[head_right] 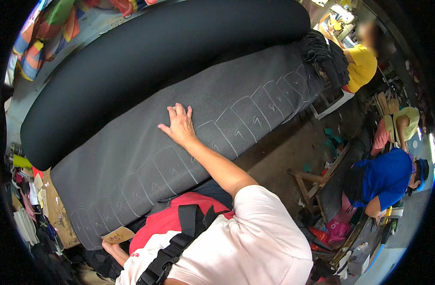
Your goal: The person uses a small rectangular template and a white marking tool to draw outlines and symbols on a large roll of black fabric. They repeatedly position the template, trace its edges, and mark sections with numbers and symbols.
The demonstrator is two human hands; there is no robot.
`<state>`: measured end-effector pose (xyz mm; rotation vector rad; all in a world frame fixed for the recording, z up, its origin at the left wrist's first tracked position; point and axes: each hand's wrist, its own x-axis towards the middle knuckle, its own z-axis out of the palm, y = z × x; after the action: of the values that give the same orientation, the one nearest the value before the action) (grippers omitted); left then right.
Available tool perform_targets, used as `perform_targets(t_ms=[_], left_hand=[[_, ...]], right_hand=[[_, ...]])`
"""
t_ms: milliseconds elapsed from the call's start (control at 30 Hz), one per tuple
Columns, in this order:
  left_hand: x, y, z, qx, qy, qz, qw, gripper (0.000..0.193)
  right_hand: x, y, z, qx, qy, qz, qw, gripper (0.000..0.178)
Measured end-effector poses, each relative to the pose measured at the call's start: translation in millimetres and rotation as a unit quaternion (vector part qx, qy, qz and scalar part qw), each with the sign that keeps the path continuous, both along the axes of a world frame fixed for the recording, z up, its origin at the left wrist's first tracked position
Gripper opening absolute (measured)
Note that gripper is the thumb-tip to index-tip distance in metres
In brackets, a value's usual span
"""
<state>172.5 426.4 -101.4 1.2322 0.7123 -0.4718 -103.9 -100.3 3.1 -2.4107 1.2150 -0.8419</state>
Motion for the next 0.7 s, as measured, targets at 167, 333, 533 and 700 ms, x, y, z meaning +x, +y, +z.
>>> perform_targets(t_ms=[167,333,533,700], left_hand=[[-19.7,43.2,11.8,0.176,-0.018,-0.017,0.984,0.042],[15.1,26.9,101.9,0.511,-0.335,-0.025,0.791,0.042],[20.6,-135.9,136.6,0.34,-0.464,-0.32,0.753,0.038],[0.5,-185.7,129.3,0.545,-0.44,-0.386,0.6,0.064]], right_hand=[[-15.4,3.5,-0.4,-0.009,-0.017,0.026,0.999,0.072],[-43.5,-51.0,36.1,-0.022,-0.258,-0.161,0.952,0.063],[-35.9,-197.5,96.1,-0.05,-0.382,-0.393,0.835,0.077],[-4.8,-243.3,133.9,-0.113,-0.292,-0.398,0.862,0.079]])
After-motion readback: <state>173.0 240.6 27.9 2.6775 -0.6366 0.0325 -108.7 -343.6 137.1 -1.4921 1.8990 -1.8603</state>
